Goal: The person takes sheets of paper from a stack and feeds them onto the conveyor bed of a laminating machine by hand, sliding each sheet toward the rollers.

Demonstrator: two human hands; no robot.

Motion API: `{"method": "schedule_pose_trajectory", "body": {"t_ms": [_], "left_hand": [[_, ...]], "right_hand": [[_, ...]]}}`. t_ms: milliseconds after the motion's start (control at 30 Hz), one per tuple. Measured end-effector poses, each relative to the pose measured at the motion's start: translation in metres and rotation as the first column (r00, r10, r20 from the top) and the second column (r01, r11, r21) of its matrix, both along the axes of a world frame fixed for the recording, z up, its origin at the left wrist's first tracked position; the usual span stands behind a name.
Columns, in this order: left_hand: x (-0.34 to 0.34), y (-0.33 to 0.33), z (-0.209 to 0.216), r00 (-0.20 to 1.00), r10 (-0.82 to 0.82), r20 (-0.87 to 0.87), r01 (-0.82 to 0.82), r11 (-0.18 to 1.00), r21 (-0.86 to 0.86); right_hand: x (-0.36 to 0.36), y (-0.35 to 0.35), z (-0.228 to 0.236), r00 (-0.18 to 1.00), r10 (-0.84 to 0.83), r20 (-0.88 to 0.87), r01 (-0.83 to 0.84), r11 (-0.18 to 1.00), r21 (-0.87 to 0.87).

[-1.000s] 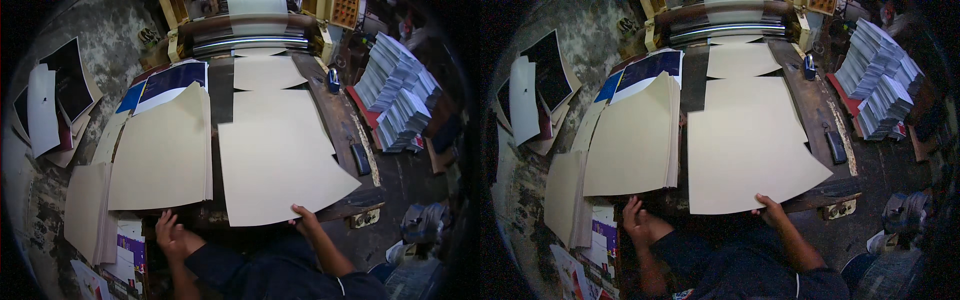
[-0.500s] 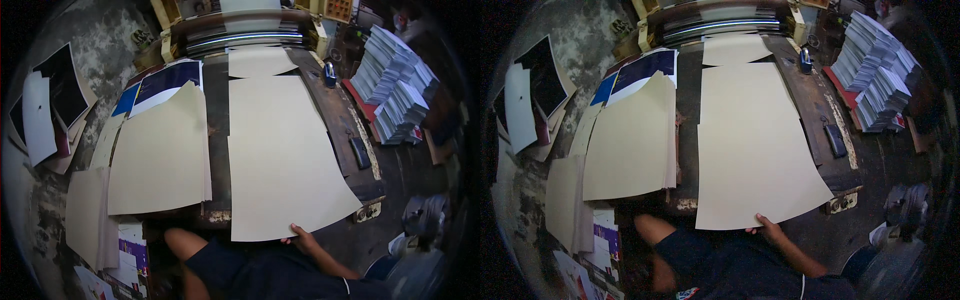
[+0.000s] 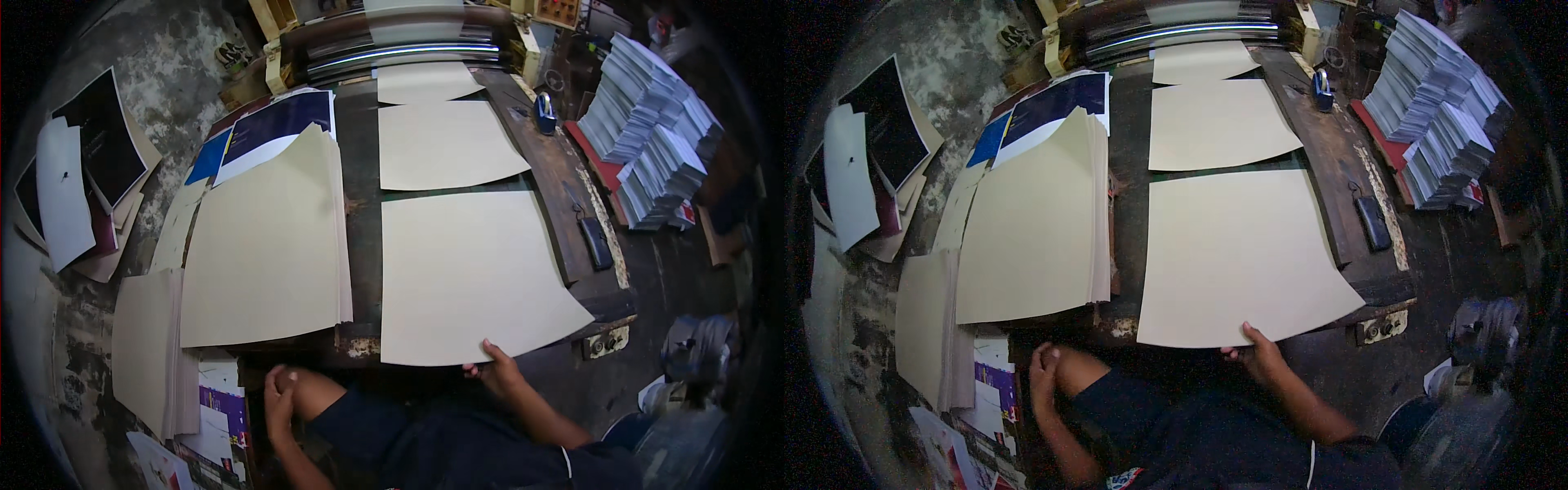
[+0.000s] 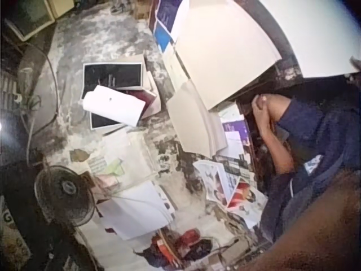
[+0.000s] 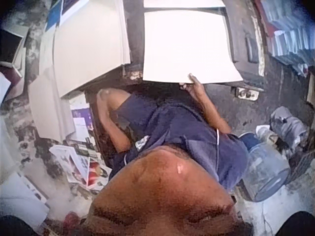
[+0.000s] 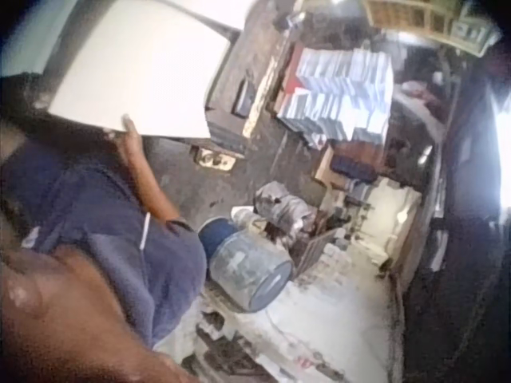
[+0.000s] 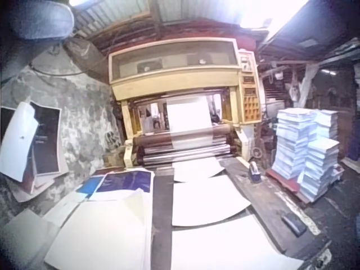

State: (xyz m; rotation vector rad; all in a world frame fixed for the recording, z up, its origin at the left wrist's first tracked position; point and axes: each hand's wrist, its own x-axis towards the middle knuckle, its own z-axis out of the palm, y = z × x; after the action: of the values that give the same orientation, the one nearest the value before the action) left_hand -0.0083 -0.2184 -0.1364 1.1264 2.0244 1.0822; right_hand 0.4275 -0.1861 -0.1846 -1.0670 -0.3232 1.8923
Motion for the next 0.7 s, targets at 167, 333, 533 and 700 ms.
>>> {"method": "schedule_pose_trajectory", "body": {"t_ms": [167,333,533,700], "left_hand": [[0.056,0.015,0.113,0.772,-0.575,0.272,0.466,0.802,0.373],[0.083,0.1,0.167,0.714,-0.51,-0.48,0.68,0.671,0.297],[0.08,0.107,0.119,0.33,-0.59,-0.737,0.631,0.718,-0.293],[0.075,0.106,0.116,0.472,-0.569,-0.674,0.689,0.715,-0.121]], "right_hand": [[-0.002,0.034,0.014,0.999,-0.036,-0.01,0.036,0.998,-0.048],[0.005,0.062,0.003,0.995,-0.085,-0.046,0.085,0.996,-0.009],[0.0,0.096,-0.01,0.995,-0.086,-0.055,0.089,0.994,0.066],[0.004,0.13,-0.013,0.991,-0.129,-0.039,0.131,0.989,0.066]]}}
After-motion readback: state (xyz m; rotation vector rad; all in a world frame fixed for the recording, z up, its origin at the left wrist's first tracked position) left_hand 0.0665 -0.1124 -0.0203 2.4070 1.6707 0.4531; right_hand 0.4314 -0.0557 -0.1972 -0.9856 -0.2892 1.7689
